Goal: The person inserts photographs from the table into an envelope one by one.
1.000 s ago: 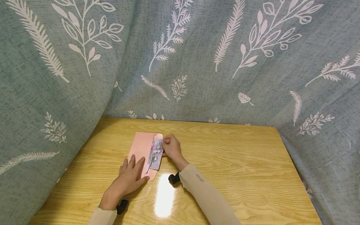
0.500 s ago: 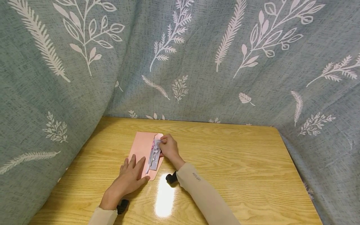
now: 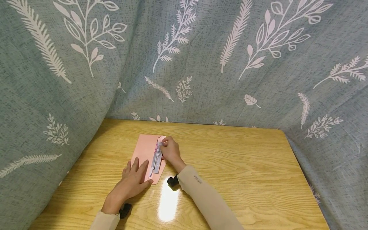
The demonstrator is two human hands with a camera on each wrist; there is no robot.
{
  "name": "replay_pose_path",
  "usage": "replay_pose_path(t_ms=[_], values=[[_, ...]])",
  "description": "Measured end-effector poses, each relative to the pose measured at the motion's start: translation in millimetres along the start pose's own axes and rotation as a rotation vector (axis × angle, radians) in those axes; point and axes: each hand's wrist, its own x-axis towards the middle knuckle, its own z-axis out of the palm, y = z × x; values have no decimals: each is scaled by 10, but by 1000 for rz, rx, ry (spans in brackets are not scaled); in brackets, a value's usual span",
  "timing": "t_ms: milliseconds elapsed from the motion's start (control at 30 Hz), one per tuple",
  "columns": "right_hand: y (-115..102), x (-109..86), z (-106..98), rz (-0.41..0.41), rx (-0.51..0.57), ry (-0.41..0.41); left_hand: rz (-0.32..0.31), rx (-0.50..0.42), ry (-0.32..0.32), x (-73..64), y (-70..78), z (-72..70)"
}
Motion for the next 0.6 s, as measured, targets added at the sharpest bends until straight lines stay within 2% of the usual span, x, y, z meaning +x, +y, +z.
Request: replay_pose_path(t_ms=[133,267,400,600], values=[[-7,-17,-25,-19,-60,-8,6,8,11,-2,-6,5],[8,-50,-84,-10,-68,-7,6,16,12,9,-4,22],[23,-118,-146,8,-1,-14,5,5,18,13,0,28],[62,-277,-178,42,125,-67,2,8,22,20,-3,31]])
